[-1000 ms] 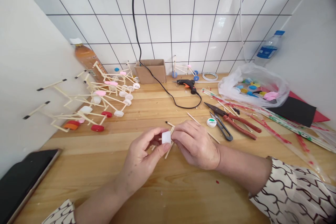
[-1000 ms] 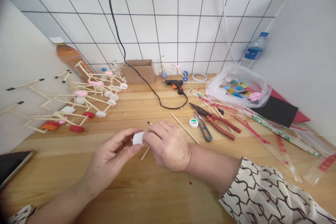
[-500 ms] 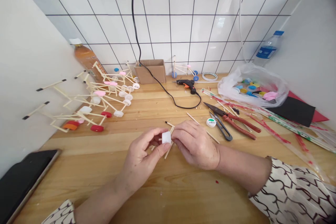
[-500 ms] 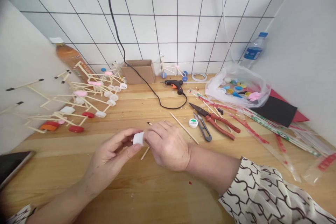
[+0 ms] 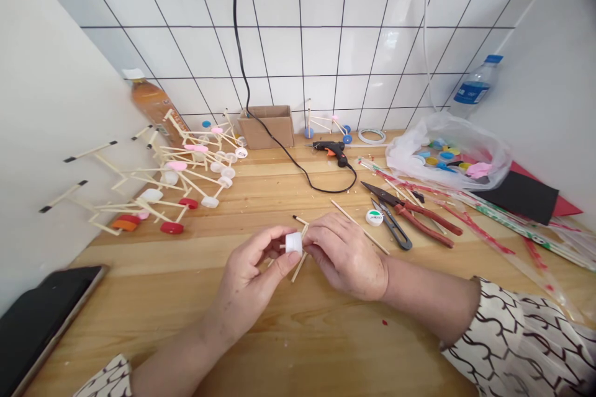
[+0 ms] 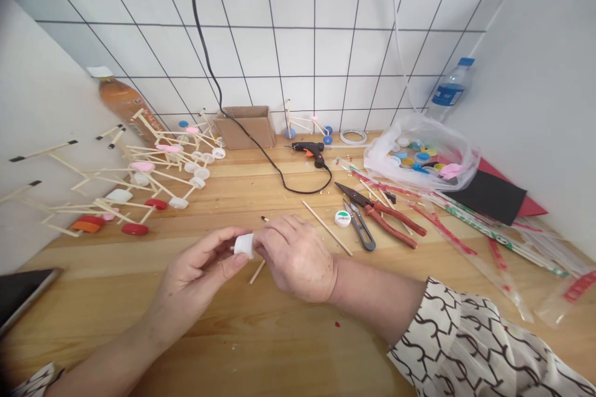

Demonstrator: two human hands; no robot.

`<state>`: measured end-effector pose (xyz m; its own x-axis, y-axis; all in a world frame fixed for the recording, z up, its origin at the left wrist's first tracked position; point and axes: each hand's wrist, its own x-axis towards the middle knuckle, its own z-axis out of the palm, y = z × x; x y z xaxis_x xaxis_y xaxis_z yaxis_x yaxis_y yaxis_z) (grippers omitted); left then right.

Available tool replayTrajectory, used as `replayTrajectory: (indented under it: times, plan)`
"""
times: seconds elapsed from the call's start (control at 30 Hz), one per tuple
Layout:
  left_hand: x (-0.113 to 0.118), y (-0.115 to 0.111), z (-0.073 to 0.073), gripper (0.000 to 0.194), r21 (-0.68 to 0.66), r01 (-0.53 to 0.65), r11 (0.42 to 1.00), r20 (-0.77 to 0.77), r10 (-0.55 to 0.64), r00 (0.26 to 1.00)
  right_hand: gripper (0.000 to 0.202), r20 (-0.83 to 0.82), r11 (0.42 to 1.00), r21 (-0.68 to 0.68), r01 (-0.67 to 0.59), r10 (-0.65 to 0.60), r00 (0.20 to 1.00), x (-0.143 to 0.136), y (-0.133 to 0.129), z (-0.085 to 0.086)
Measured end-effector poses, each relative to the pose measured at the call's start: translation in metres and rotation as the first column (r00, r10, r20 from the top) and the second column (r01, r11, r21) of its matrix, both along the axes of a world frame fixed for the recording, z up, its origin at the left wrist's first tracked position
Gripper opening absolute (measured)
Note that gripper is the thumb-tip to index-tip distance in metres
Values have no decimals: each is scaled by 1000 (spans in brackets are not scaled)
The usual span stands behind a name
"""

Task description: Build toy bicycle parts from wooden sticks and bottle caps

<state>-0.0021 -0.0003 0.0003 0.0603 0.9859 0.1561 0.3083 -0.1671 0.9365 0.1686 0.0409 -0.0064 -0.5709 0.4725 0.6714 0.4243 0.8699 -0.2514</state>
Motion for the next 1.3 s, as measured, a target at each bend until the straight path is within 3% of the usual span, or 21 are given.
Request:
replayTrajectory:
  times: [0.23, 0.5, 0.63, 1.0, 1.3]
  plan:
    - [0, 0, -4, 22, 95, 4, 995, -71, 2, 997, 19, 49, 1000, 17, -6, 5, 999, 1, -1, 0]
    - [0, 0, 4, 21, -77, 66, 995, 77, -60, 995, 19, 101, 997, 39, -60, 56, 993, 2, -1, 3]
    - [0, 0, 5, 21, -98, 64, 993, 138, -50, 989, 16, 45, 997, 3, -80, 80, 996, 0, -1, 4]
    - [0, 0, 2, 23, -33, 49, 998, 58, -47, 997, 11, -9, 1000, -8, -28, 28, 1000, 1, -2, 3]
    - [-1, -2, -5, 22, 153, 34, 988, -92, -20, 996, 13, -17, 999, 28, -30, 30, 999, 2, -2, 0]
